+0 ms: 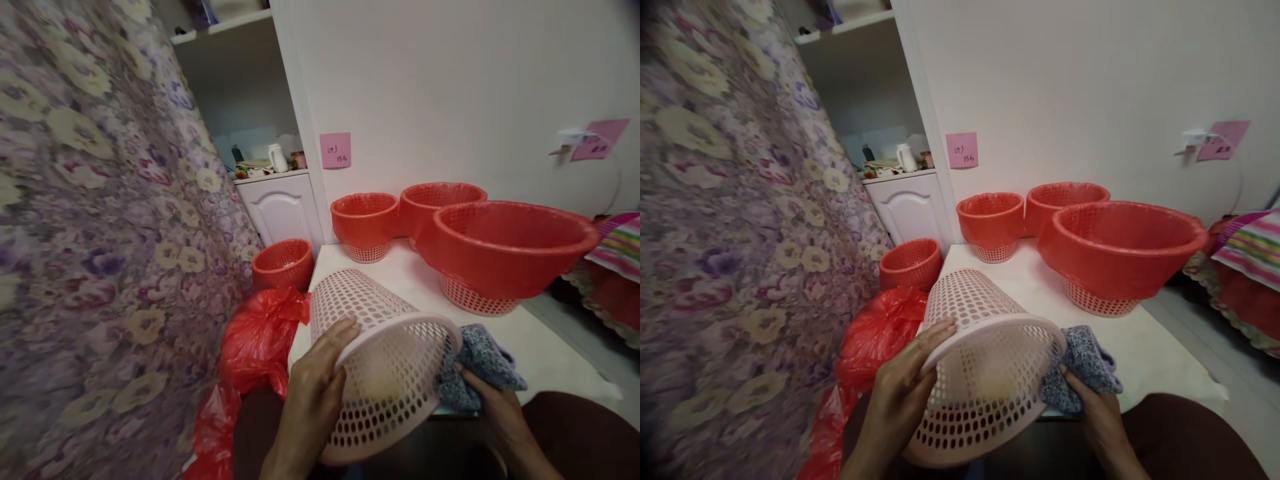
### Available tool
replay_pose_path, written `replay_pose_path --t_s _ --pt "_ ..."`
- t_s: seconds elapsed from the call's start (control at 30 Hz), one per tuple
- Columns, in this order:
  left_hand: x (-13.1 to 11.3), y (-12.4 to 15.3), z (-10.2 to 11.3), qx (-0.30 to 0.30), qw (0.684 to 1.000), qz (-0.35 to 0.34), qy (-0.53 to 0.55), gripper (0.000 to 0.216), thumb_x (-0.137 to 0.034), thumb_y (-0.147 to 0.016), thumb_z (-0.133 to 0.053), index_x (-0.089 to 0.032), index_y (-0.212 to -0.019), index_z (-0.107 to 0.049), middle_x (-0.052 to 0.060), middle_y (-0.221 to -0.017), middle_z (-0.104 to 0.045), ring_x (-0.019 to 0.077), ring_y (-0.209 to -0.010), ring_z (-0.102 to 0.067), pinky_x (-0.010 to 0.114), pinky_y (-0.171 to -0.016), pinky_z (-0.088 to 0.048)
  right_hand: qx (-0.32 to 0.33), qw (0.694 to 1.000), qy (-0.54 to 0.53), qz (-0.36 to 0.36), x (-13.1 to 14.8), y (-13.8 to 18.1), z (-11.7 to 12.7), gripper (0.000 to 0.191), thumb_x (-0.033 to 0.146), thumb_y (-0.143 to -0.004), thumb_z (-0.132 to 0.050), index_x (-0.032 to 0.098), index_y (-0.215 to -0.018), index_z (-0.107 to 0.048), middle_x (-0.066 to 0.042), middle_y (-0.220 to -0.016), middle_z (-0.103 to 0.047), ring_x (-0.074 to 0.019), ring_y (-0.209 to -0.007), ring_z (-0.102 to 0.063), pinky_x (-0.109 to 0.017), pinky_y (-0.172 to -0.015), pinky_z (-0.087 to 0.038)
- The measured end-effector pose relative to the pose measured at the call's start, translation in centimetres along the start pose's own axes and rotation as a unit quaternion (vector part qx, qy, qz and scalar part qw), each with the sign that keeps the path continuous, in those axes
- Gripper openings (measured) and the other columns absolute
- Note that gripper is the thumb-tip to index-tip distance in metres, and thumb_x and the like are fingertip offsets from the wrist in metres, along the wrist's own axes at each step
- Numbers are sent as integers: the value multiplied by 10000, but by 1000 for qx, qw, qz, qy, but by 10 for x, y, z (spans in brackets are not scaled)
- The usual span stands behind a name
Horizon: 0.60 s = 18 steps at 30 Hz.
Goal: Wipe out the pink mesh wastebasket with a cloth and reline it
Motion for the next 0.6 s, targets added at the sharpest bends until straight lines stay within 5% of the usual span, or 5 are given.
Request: replay_pose_path --t_s 0.23,0.4,0.6 --pt "33 11 18 -145 978 141 56 432 -133 -816 -541 -304 -1194 -660 -5 -1284 -664 216 -1222 -582 440 -1112 -404 -9 982 -159 -97 -34 18 -36 510 236 -462 -869 173 -936 -690 18 -734 -769 -252 -693 -735 -373 -659 -628" --pt "54 21 17 -230 936 229 135 352 -232 -838 -592 -298 -1176 -668 14 -1229 -684 244 -1183 -599 440 -1086 -411 15 959 -216 -181 -53 36 -55 372 209 -458 -864 165 -791 -705 -6 -742 -780 -248 -666 -733 -337 -614 -613" --pt "67 26 29 -367 862 297 182 347 -303 -777 -699 -303 -1123 -690 -12 -1058 -724 205 -972 -657 450 -1019 -456 148 933 -215 -246 -55 55 -64 168 275 -601 -794 160 -705 -729 -36 -651 -751 -265 -707 -731 -359 -660 -598"
Point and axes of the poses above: each hand's wrist, its own y-axis away from the middle knuckle, its own z-axis out of the back of the hand, x = y × z, the point moved 6 cm from there along -y, towards the middle knuckle
